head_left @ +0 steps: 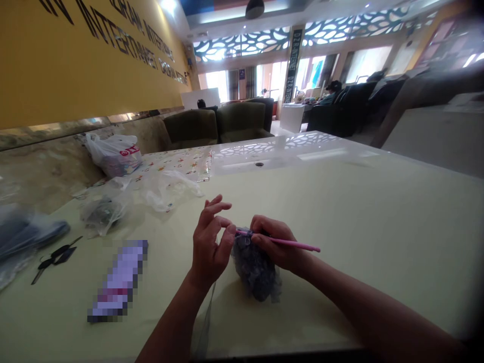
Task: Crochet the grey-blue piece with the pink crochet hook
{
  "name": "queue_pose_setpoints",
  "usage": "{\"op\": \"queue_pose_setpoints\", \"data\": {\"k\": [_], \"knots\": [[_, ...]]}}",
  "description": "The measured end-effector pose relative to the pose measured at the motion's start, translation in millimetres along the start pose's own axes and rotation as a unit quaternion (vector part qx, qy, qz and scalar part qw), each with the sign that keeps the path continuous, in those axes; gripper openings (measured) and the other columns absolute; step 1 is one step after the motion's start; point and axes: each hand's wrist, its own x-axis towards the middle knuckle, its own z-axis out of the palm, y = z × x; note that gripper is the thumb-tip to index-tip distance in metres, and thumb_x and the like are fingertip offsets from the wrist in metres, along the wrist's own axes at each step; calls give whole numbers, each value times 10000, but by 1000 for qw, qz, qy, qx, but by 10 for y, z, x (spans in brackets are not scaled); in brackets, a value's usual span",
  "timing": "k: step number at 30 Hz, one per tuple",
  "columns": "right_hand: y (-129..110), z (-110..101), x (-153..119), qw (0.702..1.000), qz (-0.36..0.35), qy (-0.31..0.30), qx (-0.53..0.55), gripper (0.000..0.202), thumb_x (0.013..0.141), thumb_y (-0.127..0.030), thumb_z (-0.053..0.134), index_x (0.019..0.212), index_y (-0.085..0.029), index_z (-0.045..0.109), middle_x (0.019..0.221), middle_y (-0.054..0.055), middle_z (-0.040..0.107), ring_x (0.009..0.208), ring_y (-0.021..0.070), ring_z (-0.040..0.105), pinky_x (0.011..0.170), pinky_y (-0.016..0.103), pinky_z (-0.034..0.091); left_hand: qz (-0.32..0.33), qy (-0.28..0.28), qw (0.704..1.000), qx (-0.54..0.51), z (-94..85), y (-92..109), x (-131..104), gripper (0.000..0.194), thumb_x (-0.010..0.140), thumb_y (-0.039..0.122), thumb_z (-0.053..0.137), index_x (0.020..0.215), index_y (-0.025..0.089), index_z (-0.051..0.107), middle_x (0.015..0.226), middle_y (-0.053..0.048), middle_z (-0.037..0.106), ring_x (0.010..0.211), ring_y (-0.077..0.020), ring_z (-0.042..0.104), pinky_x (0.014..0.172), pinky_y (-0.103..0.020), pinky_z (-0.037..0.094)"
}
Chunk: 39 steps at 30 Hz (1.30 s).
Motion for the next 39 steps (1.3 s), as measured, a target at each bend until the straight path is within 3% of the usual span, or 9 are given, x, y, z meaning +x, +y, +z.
{"op": "queue_pose_setpoints", "data": {"k": [5, 11, 14, 17, 22, 28, 31, 35, 39], "knots": [[67, 21, -16, 981, -110, 57, -151, 317, 1002, -416, 500, 777, -203, 435, 726, -2, 479, 601, 108, 408, 556, 238, 329, -17, 15, 998, 50, 98, -115, -68, 129, 843, 183, 657, 815, 243, 767, 1287, -93, 640, 1415, -318, 413, 1231, -486, 164], [96, 31, -20, 973, -126, 84, -171, 328, 1015, -447, 480, 795, -208, 434, 734, -4, 479, 599, 108, 416, 556, 235, 351, -143, -27, 989, -41, 173, -122, -92, 202, 853, 279, 700, 1032, 255, 791, 1385, -77, 611, 1433, -312, 393, 1213, -453, 239], [77, 27, -21, 975, -141, 69, -156, 346, 1017, -480, 459, 808, -206, 445, 757, 2, 485, 624, 110, 437, 565, 231, 368, -279, -69, 939, -188, 186, -140, -114, 317, 853, 347, 709, 1150, 245, 751, 1300, -86, 673, 1289, -309, 555, 1114, -445, 399], [68, 6, -12, 978, -132, 33, -159, 308, 1014, -443, 480, 822, -203, 468, 797, 22, 523, 661, 119, 484, 583, 234, 398, -356, -47, 896, -261, 184, -157, -142, 452, 768, 340, 795, 1201, 228, 727, 1171, -88, 737, 1158, -296, 638, 1030, -405, 473], [67, 15, 4, 954, -153, 15, -258, 125, 975, -219, 505, 853, -194, 499, 825, 43, 596, 647, 117, 511, 575, 234, 385, -365, 3, 899, -243, 184, -133, -144, 306, 728, 276, 805, 1024, 201, 786, 1155, -92, 741, 1144, -279, 640, 1018, -370, 472], [52, 138, -12, 891, -175, 54, -415, 240, 955, -137, 492, 720, -190, 487, 702, 29, 574, 585, 117, 444, 553, 260, 296, -365, 72, 907, -197, 276, -97, -174, 317, 712, 236, 783, 1022, 170, 770, 1035, -48, 743, 1053, -228, 657, 930, -309, 504], [75, 119, -3, 891, -197, 55, -405, 233, 963, -145, 489, 734, -190, 493, 720, 32, 589, 584, 117, 451, 557, 259, 309, -388, 73, 887, -239, 277, -116, -183, 433, 691, 251, 810, 1115, 182, 749, 1041, -40, 736, 1015, -206, 661, 929, -305, 501], [113, -11, 34, 904, -249, 21, -346, 162, 993, -230, 494, 840, -188, 528, 814, 50, 634, 642, 130, 522, 586, 250, 376, -432, 3, 834, -342, 191, -185, -144, 468, 640, 244, 848, 1095, 178, 761, 1131, -83, 731, 1102, -253, 645, 1010, -361, 464], [114, -98, 68, 918, -225, -30, -326, 100, 979, -219, 531, 892, -181, 563, 884, 52, 654, 646, 114, 543, 568, 239, 356, -381, -3, 883, -275, 137, -239, -139, 323, 693, 243, 822, 1010, 197, 781, 1148, -70, 729, 1189, -267, 602, 1063, -375, 419]]}}
